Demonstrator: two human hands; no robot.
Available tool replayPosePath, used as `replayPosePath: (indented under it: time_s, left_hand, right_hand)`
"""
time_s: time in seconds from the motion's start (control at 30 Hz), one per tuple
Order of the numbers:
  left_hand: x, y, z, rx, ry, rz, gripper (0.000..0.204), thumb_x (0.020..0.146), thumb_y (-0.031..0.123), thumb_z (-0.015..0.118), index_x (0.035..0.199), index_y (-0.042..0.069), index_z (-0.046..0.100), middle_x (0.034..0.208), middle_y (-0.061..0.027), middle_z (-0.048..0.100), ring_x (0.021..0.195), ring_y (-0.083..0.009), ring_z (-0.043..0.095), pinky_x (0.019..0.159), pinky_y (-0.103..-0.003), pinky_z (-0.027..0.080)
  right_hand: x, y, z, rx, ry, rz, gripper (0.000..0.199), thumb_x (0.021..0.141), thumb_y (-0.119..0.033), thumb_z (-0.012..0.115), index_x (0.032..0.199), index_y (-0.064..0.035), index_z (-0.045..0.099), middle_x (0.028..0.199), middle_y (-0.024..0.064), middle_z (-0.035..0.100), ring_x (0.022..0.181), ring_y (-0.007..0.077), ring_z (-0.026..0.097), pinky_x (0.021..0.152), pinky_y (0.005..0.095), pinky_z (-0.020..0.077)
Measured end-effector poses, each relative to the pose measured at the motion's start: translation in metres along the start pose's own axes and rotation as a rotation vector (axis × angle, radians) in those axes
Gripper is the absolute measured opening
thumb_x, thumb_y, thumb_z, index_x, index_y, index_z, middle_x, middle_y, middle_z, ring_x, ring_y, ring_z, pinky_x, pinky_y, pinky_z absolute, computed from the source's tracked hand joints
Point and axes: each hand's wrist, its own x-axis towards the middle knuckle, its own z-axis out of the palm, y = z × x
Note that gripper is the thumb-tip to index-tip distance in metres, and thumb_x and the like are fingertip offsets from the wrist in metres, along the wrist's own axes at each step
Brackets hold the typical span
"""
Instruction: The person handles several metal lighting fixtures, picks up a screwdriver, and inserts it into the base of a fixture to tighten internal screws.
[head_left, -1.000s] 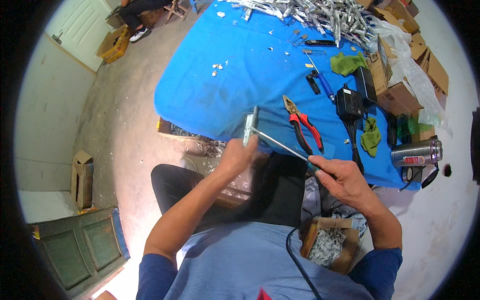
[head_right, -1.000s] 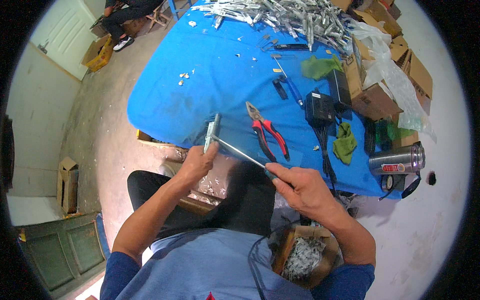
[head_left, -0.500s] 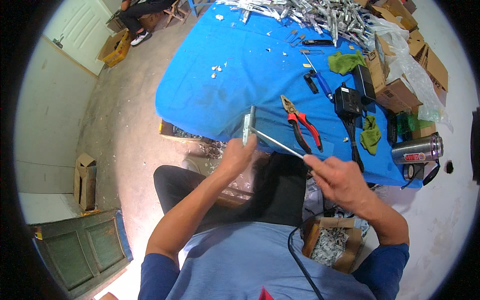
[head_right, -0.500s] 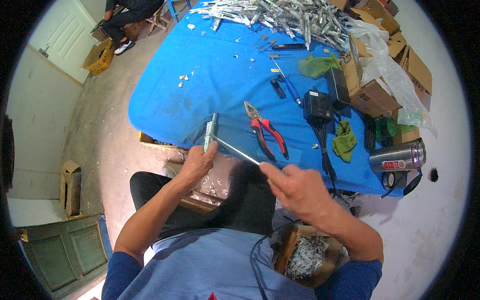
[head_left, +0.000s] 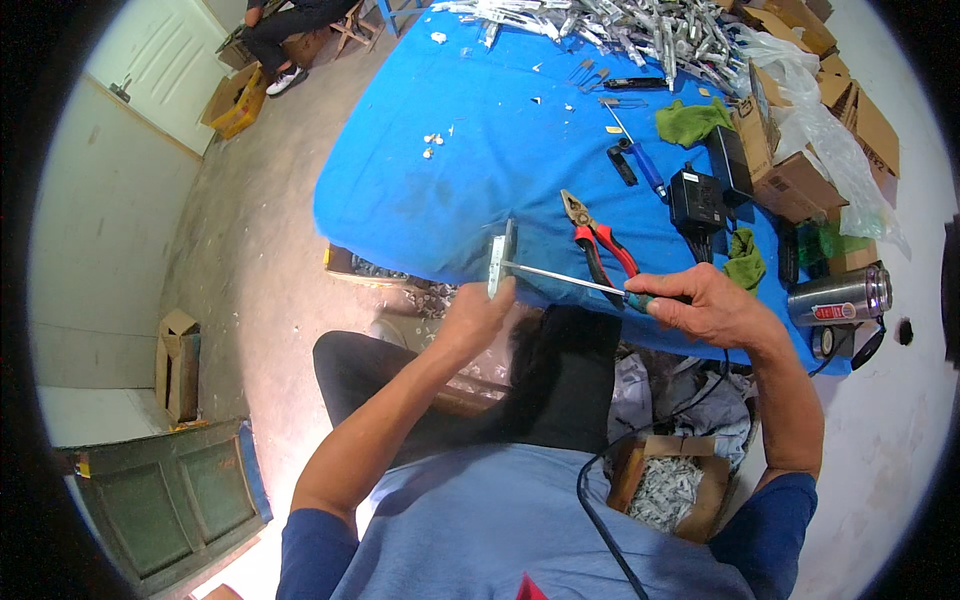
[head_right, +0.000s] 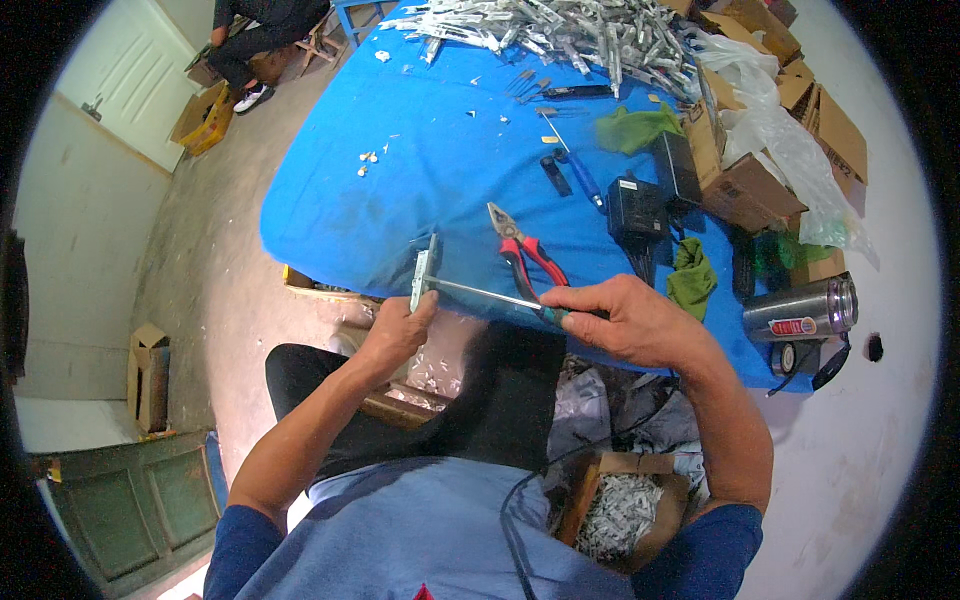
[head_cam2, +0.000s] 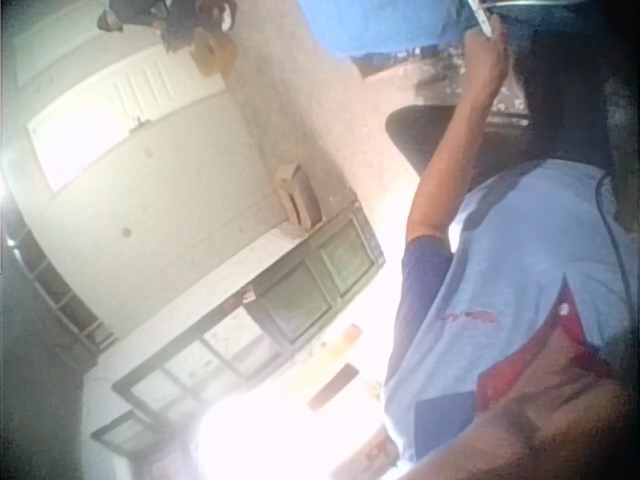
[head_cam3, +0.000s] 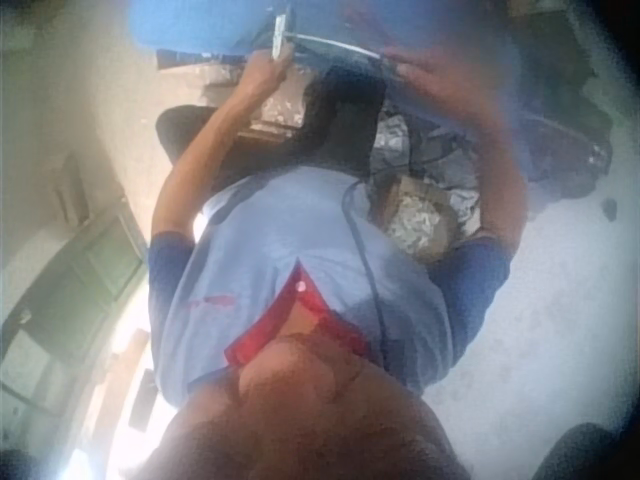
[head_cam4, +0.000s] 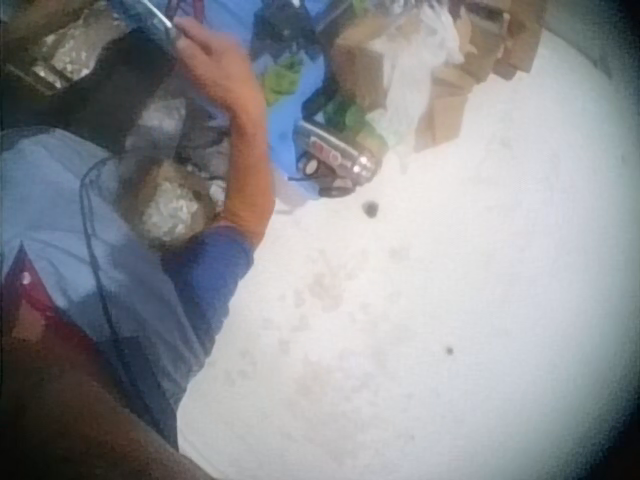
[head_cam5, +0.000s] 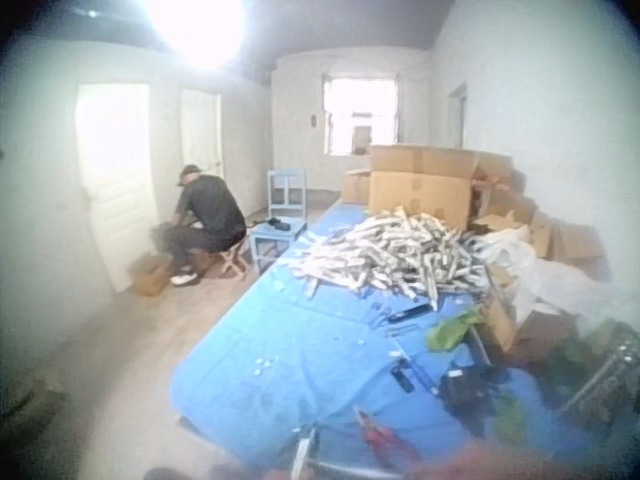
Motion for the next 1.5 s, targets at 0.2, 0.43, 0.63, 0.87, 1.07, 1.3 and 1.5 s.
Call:
replayPosePath:
  time_s: [0.2,0.43,0.63,0.87,1.07,1.3,1.5]
  left_hand:
    - [0.002,-0.001,-0.003,0.042,0.004,-0.041,0.052,0.094,0.042,0.048,0.066,-0.001,0.052,0.054,-0.0045,0.046,0.051,-0.0152,0.045,0.049,-0.036,0.036]
    - [0.004,0.005,-0.003,0.030,0.060,-0.020,0.062,0.092,0.045,0.046,0.062,-0.009,0.054,0.052,-0.0159,0.052,0.050,-0.0275,0.054,0.053,-0.043,0.043]
    - [-0.004,0.001,-0.004,0.037,-0.011,-0.044,0.049,0.094,0.041,0.049,0.066,0.001,0.051,0.055,-0.0033,0.045,0.052,-0.0142,0.043,0.049,-0.034,0.035]
    - [-0.010,0.000,-0.011,-0.266,-0.175,-0.091,0.037,0.094,0.036,0.054,0.067,0.013,0.044,0.056,0.0055,0.036,0.048,-0.0061,0.032,0.042,-0.026,0.022]
    - [-0.009,0.002,-0.015,-0.439,-0.232,-0.203,0.032,0.090,0.032,0.059,0.068,0.013,0.045,0.056,0.0056,0.037,0.045,-0.0056,0.029,0.041,-0.024,0.019]
    - [-0.001,-0.014,-0.003,-0.197,-0.075,-0.145,0.032,0.085,0.029,0.059,0.062,0.011,0.047,0.053,0.0031,0.041,0.046,-0.0077,0.036,0.042,-0.028,0.026]
    - [-0.001,-0.011,0.000,-0.035,0.016,-0.077,0.032,0.083,0.026,0.057,0.061,0.003,0.050,0.051,-0.0022,0.045,0.048,-0.0122,0.042,0.044,-0.034,0.033]
  right_hand:
    - [0.009,-0.002,0.000,-0.002,-0.008,0.000,0.035,0.089,-0.017,0.058,0.123,-0.0071,0.062,0.071,0.0058,0.058,0.063,0.0095,0.049,0.060,0.0267,0.0430]
    - [-0.017,0.005,0.074,-0.544,0.330,-0.250,0.033,0.087,-0.016,0.062,0.119,-0.0083,0.059,0.069,0.0139,0.061,0.062,0.0301,0.062,0.056,0.0379,0.0481]
    - [-0.008,0.003,0.024,0.078,0.088,-0.003,0.035,0.089,-0.016,0.059,0.123,-0.0074,0.061,0.076,0.0046,0.062,0.064,0.0093,0.053,0.061,0.0268,0.0461]
    - [-0.009,-0.001,0.012,0.038,0.034,0.011,0.036,0.088,-0.016,0.058,0.122,-0.0070,0.062,0.070,0.0001,0.057,0.063,0.0065,0.048,0.058,0.0242,0.0415]
    - [-0.019,-0.019,0.029,-0.021,0.089,0.044,0.036,0.088,-0.013,0.059,0.124,-0.0096,0.062,0.068,0.0010,0.054,0.060,0.0069,0.045,0.056,0.0256,0.0405]
    - [-0.016,-0.018,0.032,0.056,0.064,0.098,0.036,0.089,-0.012,0.059,0.125,-0.0090,0.060,0.069,-0.0007,0.055,0.062,0.0076,0.045,0.056,0.0266,0.0410]
    - [-0.017,0.005,0.047,-0.101,0.153,-0.090,0.036,0.089,-0.015,0.060,0.124,-0.0079,0.060,0.076,0.0098,0.064,0.061,0.0193,0.056,0.058,0.0322,0.0459]
